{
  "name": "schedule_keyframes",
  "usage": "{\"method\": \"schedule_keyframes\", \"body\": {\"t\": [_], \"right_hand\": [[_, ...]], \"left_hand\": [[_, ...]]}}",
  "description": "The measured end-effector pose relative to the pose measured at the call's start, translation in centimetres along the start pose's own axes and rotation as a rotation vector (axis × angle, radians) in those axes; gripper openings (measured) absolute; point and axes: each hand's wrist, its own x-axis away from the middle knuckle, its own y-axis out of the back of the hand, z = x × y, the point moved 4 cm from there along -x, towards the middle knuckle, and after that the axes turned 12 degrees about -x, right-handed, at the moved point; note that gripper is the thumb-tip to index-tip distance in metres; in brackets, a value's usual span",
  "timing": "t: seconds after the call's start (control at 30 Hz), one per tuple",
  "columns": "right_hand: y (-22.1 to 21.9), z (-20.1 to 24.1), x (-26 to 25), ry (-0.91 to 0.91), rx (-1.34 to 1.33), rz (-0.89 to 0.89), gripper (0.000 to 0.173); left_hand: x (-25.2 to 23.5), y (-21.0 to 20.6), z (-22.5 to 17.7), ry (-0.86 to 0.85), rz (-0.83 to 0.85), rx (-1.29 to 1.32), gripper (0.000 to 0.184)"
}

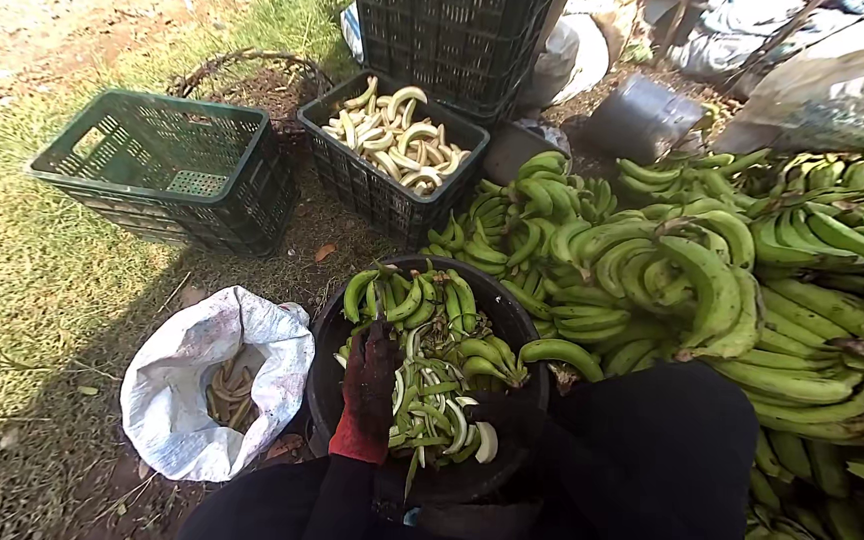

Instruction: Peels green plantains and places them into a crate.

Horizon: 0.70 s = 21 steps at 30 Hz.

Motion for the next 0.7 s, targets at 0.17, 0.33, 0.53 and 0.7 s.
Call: {"method": "schedule_keyframes", "body": {"t": [0.17,0.33,0.53,0.7], "right_hand": [[4.2,-0.2,-4.4,-0.022,0.070,-0.157,0.039],[12.7,14.8,-4.0,0.616,-0.719,-0.323,0.028],[14.2,19.4,-2.3,0.758,-0.659,-0.374,0.050],[13.2,11.2,-9.9,0.397,-0.312,-0.430,0.035]], "left_hand": [[-0.5,0.2,-0.6,0.004,-0.007,0.151,0.045],[-0.4,-0.5,-0.9,0.010,0.037,0.134,0.046],[-0.9,-0.8,-0.5,0.056,0.042,0.144,0.049],[-1.1,-0.3,0.2,0.083,0.096,0.165,0.059]]}}
